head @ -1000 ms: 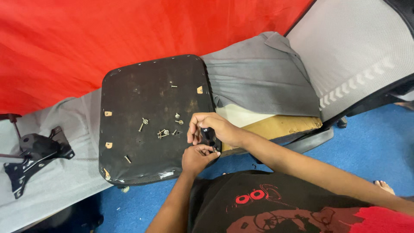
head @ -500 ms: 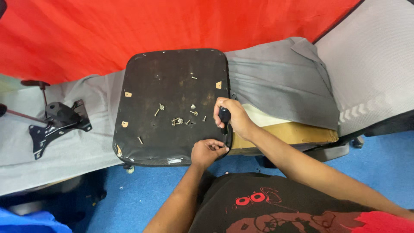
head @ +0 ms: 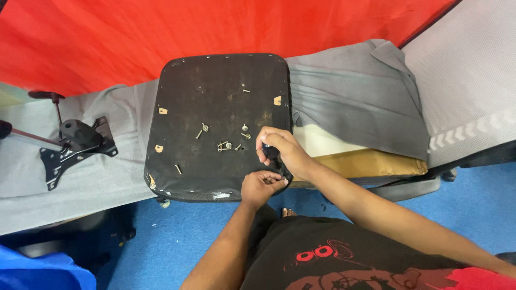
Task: The person uses a screwdriver to fasten screws into the underside of an overturned chair seat. They pick up screws and turn them into pre-drilled holes, working methodically across the seat base.
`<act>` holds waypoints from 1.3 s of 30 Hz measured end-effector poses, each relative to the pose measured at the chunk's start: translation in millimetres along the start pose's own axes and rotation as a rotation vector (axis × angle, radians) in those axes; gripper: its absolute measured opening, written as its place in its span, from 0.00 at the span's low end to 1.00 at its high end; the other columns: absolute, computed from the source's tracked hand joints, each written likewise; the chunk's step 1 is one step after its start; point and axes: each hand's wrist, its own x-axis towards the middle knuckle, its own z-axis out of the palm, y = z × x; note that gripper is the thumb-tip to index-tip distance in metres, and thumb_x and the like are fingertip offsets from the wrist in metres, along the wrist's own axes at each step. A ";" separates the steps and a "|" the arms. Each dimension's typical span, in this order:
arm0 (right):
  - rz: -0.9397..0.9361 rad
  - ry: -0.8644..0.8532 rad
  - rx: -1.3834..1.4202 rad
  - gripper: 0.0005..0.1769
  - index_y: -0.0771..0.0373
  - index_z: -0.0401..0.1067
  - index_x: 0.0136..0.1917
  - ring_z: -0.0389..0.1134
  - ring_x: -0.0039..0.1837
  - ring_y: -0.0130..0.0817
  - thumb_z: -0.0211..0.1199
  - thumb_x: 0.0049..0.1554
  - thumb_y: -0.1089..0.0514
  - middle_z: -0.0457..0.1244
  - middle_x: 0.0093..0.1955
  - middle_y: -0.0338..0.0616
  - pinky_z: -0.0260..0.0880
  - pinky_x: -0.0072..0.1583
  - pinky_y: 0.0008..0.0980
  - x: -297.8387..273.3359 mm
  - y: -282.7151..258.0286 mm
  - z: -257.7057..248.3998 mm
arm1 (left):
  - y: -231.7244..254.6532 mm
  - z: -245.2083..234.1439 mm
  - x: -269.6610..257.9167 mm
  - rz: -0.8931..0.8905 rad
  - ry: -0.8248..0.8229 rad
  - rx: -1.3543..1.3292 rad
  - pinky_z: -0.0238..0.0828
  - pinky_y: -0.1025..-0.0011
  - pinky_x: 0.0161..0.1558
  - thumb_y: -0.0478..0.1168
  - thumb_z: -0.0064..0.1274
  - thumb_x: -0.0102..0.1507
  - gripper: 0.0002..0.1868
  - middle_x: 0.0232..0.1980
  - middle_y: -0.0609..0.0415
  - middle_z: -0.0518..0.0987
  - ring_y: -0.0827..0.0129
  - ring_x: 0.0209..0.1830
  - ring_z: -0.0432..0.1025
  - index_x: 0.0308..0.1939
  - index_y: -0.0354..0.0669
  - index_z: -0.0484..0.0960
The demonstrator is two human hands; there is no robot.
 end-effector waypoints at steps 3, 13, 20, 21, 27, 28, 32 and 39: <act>0.044 0.050 -0.012 0.19 0.64 0.69 0.42 0.62 0.39 0.27 0.47 0.64 0.49 0.62 0.35 0.43 0.65 0.44 0.28 -0.2 3.8 3.4 | -1.9 -0.5 2.2 -0.005 -0.018 0.010 0.75 0.76 0.33 0.48 0.73 0.50 0.16 0.28 0.60 0.85 0.79 0.26 0.77 0.37 0.45 0.91; 0.065 0.001 0.041 0.16 0.65 0.70 0.41 0.65 0.41 0.31 0.51 0.63 0.51 0.64 0.37 0.45 0.66 0.47 0.31 7.9 9.3 -12.2 | -3.9 -10.6 11.7 -0.014 -0.163 -0.058 0.74 0.77 0.31 0.47 0.72 0.51 0.16 0.28 0.59 0.85 0.80 0.24 0.77 0.37 0.44 0.91; 0.073 -0.052 0.002 0.10 0.64 0.67 0.43 0.65 0.46 0.31 0.56 0.62 0.55 0.66 0.41 0.46 0.66 0.52 0.32 5.8 14.3 -1.9 | -4.0 -16.9 6.6 0.006 -0.193 -0.129 0.73 0.76 0.31 0.45 0.70 0.53 0.14 0.27 0.57 0.85 0.79 0.24 0.77 0.38 0.44 0.92; 0.081 -0.045 0.000 0.10 0.63 0.67 0.43 0.65 0.47 0.30 0.57 0.62 0.55 0.66 0.41 0.45 0.66 0.52 0.33 5.3 12.9 1.3 | -3.3 -17.7 6.7 0.017 -0.218 -0.153 0.73 0.76 0.30 0.45 0.69 0.53 0.13 0.28 0.57 0.85 0.79 0.24 0.77 0.38 0.44 0.92; 0.165 0.053 -0.023 0.15 0.61 0.64 0.39 0.62 0.36 0.29 0.50 0.63 0.50 0.63 0.33 0.43 0.64 0.41 0.30 -2.6 7.0 11.1 | -2.9 -16.9 8.9 0.014 -0.186 -0.110 0.75 0.77 0.33 0.45 0.70 0.53 0.13 0.28 0.58 0.86 0.79 0.25 0.79 0.38 0.45 0.91; 0.116 0.076 -0.048 0.16 0.61 0.65 0.40 0.61 0.36 0.28 0.50 0.64 0.49 0.61 0.33 0.42 0.61 0.41 0.28 -3.4 8.6 11.4 | -4.3 -15.9 9.2 0.022 -0.183 -0.096 0.74 0.77 0.33 0.45 0.69 0.53 0.13 0.29 0.58 0.86 0.79 0.25 0.78 0.38 0.45 0.91; 0.012 0.180 -0.055 0.19 0.62 0.66 0.42 0.58 0.37 0.26 0.48 0.66 0.46 0.59 0.33 0.41 0.58 0.41 0.27 -8.6 13.0 12.8 | -6.4 -14.8 9.7 0.046 -0.173 -0.036 0.74 0.77 0.33 0.47 0.69 0.53 0.13 0.29 0.59 0.87 0.78 0.26 0.79 0.39 0.49 0.92; -0.029 0.256 -0.005 0.21 0.61 0.66 0.43 0.59 0.38 0.27 0.48 0.66 0.43 0.60 0.35 0.41 0.60 0.42 0.28 -12.8 15.0 11.4 | -9.4 -12.3 10.8 0.076 -0.139 0.042 0.76 0.75 0.34 0.51 0.70 0.50 0.16 0.30 0.61 0.87 0.77 0.27 0.80 0.38 0.51 0.92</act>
